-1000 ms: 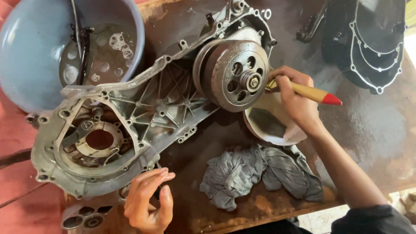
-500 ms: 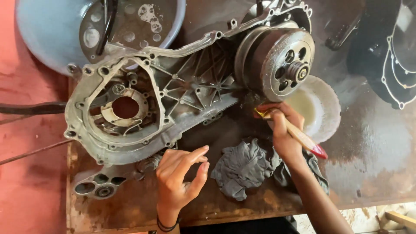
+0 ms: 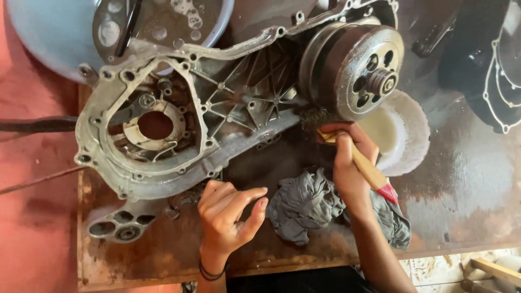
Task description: The recorder is cleaning a motorcycle engine casing using a brush and a cleaning solution.
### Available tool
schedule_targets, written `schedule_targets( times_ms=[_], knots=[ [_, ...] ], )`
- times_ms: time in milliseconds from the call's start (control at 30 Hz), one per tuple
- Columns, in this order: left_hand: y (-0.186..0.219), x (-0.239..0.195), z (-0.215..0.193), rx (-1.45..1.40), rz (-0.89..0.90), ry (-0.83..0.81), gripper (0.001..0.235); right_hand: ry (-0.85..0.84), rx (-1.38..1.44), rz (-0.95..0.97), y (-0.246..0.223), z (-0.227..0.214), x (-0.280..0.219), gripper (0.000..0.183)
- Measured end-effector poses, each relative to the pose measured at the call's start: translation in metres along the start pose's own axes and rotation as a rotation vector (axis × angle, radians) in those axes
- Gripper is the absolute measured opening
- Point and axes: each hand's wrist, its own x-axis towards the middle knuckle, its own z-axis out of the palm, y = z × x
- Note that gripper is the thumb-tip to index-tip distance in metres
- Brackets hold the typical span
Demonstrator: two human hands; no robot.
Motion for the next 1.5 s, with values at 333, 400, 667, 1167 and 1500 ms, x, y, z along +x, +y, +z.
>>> schedule_targets(
  times_ms=[333,400,667,1167,1500],
  knots=[
    [-0.004,-0.002,0.000,0.003,0.095,0.058,0.013,-0.121,-0.168,-0.094,-0.020,-0.005,0.004,0.025],
    [-0.006,-0.004,0.001,0.003,0.080,0.074,0.013,-0.163,-0.200,-0.218,-0.024,0.001,-0.004,0.021],
    [-0.006,-0.002,0.001,0.030,0.092,0.041,0.013,-0.482,-0.170,-0.246,-0.040,-0.002,0.019,0.014],
    [-0.007,-0.005,0.004,0.069,0.151,0.103,0.019,-0.471,-0.117,-0.833,-0.099,0.048,0.057,0.037],
    [0.002,-0.002,0.003,0.063,0.056,0.075,0.025,-0.693,-0.162,-0.752,-0.089,0.048,0.063,0.030]
  ],
)
